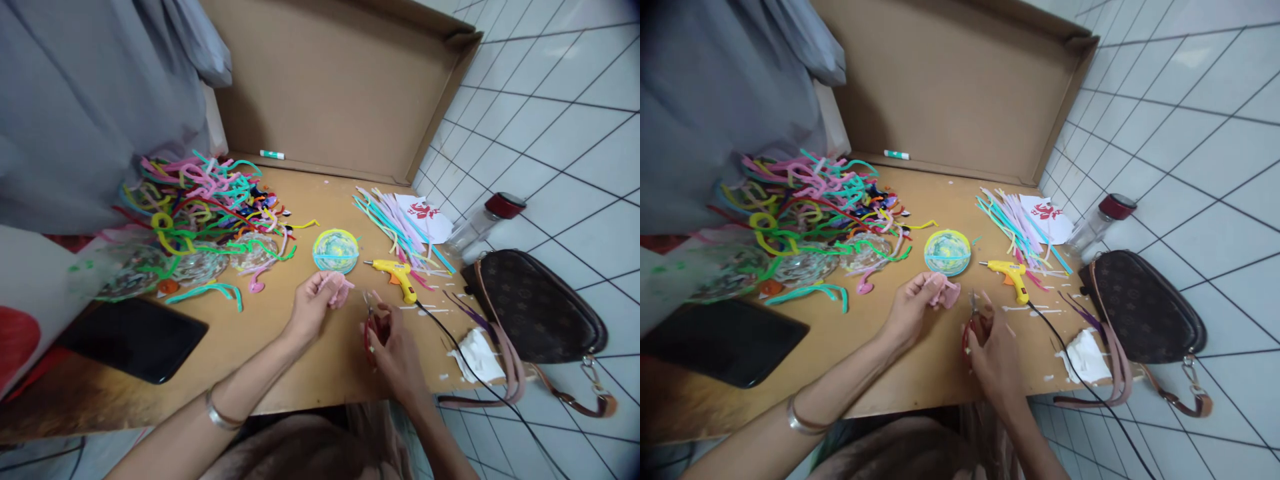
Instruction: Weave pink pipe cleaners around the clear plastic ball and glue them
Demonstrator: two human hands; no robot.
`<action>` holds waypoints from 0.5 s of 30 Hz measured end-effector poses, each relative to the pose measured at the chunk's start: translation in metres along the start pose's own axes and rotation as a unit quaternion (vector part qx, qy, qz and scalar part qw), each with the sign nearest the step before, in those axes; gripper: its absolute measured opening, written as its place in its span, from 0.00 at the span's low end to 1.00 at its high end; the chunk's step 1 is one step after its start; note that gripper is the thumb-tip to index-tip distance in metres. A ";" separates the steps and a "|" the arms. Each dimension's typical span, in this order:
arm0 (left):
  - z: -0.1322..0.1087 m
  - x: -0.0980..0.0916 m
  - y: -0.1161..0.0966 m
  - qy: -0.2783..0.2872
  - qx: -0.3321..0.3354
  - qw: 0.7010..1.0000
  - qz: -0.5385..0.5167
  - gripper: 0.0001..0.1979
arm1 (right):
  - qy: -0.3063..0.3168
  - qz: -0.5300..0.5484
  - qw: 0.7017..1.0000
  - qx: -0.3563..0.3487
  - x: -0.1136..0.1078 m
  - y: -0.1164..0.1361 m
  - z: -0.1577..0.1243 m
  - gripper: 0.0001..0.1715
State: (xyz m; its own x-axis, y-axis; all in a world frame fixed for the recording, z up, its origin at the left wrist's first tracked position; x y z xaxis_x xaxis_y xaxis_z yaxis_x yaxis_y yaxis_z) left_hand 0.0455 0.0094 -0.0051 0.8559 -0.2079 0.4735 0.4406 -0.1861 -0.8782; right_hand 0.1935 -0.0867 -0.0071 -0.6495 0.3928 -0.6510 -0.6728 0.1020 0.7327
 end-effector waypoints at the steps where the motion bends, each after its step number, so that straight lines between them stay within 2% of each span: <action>1: 0.001 -0.002 -0.003 -0.012 0.001 1.000 -0.008 0.17 | 0.005 -0.032 0.999 0.015 -0.003 -0.004 0.002 0.25; 4: 0.004 -0.008 -0.011 -0.039 0.004 0.999 -0.019 0.17 | 0.016 -0.086 0.996 0.035 -0.011 -0.013 0.007 0.17; 6: 0.005 -0.011 -0.014 -0.053 0.005 0.998 -0.024 0.17 | 0.015 -0.064 0.998 0.013 -0.013 -0.013 0.011 0.13; 9: 0.007 -0.013 -0.015 -0.058 0.002 0.998 -0.034 0.17 | 0.007 0.052 0.999 0.014 -0.014 -0.011 0.017 0.15; 12: 0.006 -0.012 -0.014 -0.050 -0.007 0.998 -0.043 0.18 | 0.021 0.209 0.974 0.086 -0.012 -0.016 0.023 0.20; 15: 0.004 -0.010 -0.015 -0.047 -0.017 0.997 -0.052 0.19 | 0.010 0.262 0.958 0.112 -0.019 -0.017 0.027 0.24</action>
State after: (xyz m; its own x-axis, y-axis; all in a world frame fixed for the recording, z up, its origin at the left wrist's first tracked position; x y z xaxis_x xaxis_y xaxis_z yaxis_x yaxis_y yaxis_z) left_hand 0.0313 0.0182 0.0030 0.8288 -0.0952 0.5513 0.5196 -0.2343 -0.8216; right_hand 0.2270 -0.0709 -0.0018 -0.8854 0.4272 -0.1833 -0.1602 0.0896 0.9830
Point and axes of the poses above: each hand's wrist, its own z-axis towards the middle knuckle, its own x-axis out of the palm, y = z × x, the point moved 6 cm from there along z, towards the middle knuckle, and after that the axes turned 4 degrees about -x, right-handed, at the moved point
